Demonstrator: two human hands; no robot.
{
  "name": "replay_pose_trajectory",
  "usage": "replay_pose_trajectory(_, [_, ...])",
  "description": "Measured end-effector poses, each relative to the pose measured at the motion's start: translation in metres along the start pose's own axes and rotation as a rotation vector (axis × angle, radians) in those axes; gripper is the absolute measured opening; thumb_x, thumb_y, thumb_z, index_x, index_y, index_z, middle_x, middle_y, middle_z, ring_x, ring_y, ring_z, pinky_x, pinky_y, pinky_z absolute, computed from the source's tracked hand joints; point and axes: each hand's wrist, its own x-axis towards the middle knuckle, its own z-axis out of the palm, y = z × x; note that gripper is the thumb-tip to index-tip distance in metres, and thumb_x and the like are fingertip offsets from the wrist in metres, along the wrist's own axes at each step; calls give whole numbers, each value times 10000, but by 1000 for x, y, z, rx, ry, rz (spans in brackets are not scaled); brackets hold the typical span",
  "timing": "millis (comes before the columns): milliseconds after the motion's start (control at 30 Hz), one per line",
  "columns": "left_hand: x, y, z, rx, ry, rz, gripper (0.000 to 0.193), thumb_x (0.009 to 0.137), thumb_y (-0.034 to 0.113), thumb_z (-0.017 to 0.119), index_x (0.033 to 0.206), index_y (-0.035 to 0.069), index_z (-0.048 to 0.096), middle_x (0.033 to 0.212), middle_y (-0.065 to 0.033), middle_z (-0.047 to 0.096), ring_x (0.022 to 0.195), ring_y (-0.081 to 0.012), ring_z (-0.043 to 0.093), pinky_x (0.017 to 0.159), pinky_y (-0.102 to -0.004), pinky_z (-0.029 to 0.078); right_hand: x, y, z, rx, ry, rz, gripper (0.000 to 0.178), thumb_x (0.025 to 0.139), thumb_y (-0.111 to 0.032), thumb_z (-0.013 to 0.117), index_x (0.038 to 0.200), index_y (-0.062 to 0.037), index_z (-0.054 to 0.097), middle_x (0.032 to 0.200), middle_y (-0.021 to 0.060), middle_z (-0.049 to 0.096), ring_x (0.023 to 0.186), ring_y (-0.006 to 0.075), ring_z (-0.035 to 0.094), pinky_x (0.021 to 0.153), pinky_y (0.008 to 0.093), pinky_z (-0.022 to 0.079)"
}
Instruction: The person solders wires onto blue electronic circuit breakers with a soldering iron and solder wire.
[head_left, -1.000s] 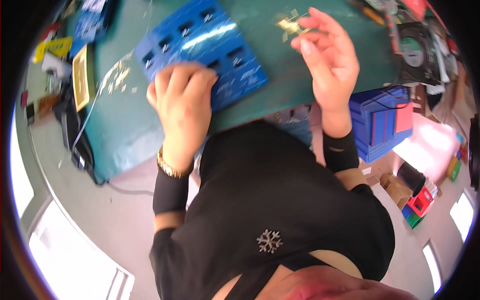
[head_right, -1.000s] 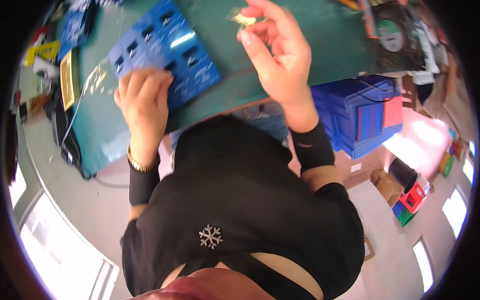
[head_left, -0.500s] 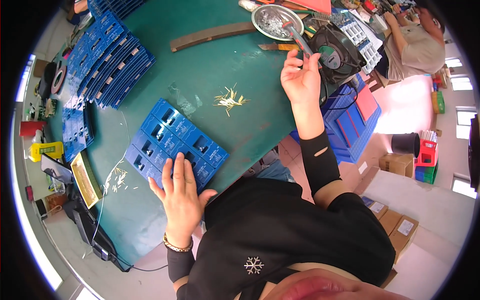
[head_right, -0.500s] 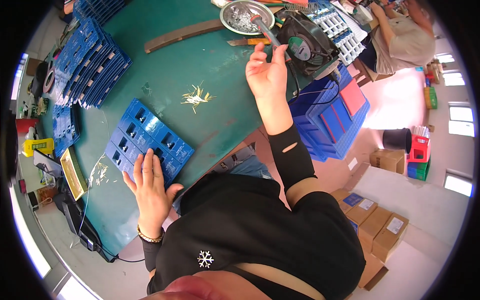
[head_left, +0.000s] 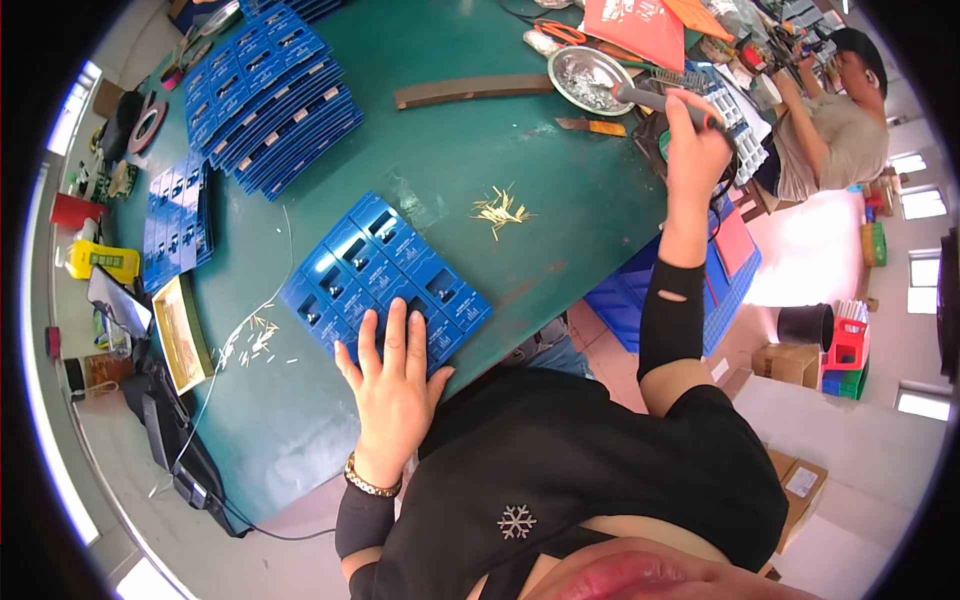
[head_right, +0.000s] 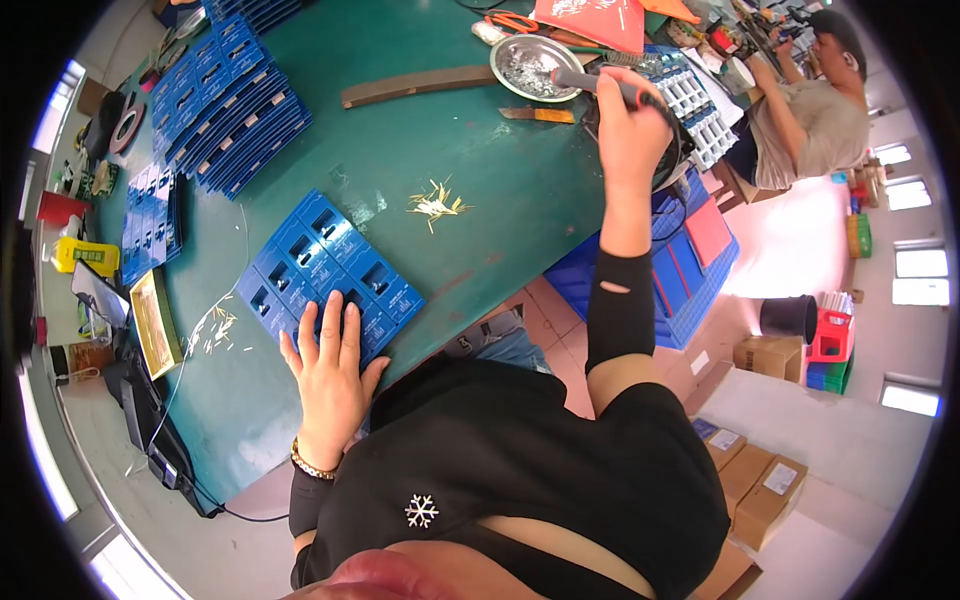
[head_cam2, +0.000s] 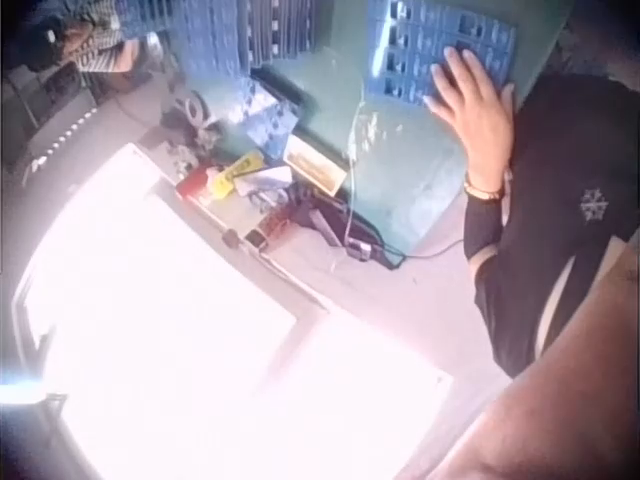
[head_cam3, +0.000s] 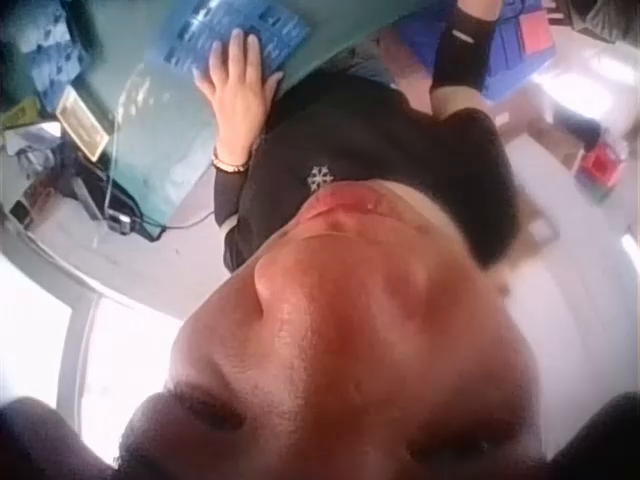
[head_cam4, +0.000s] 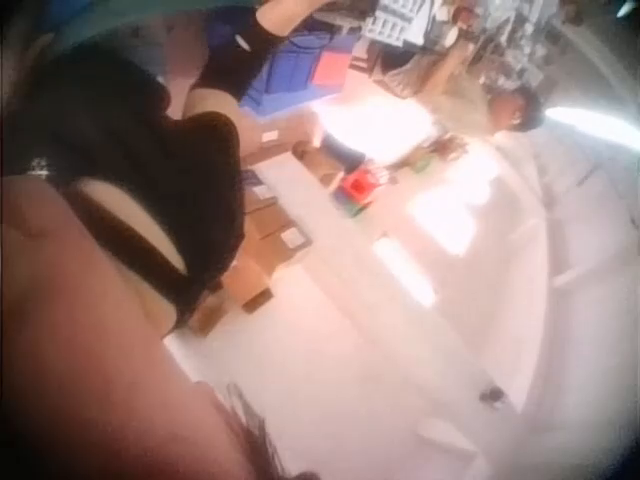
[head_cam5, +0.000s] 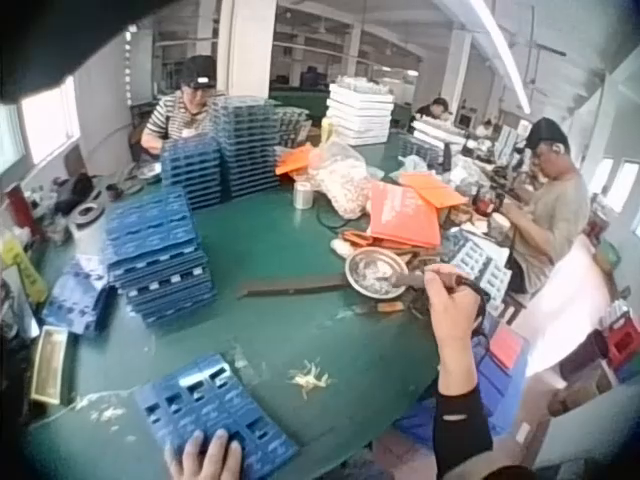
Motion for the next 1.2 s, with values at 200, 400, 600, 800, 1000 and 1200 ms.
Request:
replay_pose_trajectory(200, [-4,-1,1,-9,9,14,794,775,344,754,1447,55,445,1558,-126,334,1370,-403,354,1062,-632,294,43,-9,30,-462,-273,-8,359,874,-428,614,929,-93,731,795,152,704,798,335,693,740,383,519])
replay_pose_trajectory(400, [23,-59,-24,-348,355,-195,654,825,293,741,1365,30,481,1185,-148,630,1107,-351,572,993,-471,412,48,41,54,-371,-498,53,389,822,-354,783,949,13,752,756,39,702,630,98,618,572,239,480])
replay_pose_trajectory(600, [89,-151,-7,-190,247,-436,218,887,257,678,901,41,709,1020,-150,663,982,-350,620,810,-453,508,36,44,49,-195,-566,223,330,831,-280,781,1041,-29,740,767,27,680,609,84,597,561,226,477])
replay_pose_trajectory(800, [115,-163,8,27,162,-345,116,864,132,637,906,31,678,982,-173,655,963,-338,617,822,-462,511,25,31,35,-207,-534,230,314,875,-245,735,1105,-31,720,814,35,687,650,87,626,606,219,492])
replay_pose_trajectory(1000, [102,-171,4,-200,394,-376,140,899,110,603,997,11,612,902,-167,669,843,-368,647,755,-443,524,0,-3,32,-292,-441,93,309,904,-211,701,1163,-43,702,895,42,701,708,91,644,655,223,498])
replay_pose_trajectory(1200, [41,-145,-32,-850,320,-462,142,968,144,620,1035,19,608,748,34,565,597,-15,485,527,-175,396,-72,-51,63,267,-459,9,287,866,-54,731,1149,-17,706,953,54,708,730,71,632,647,192,515])
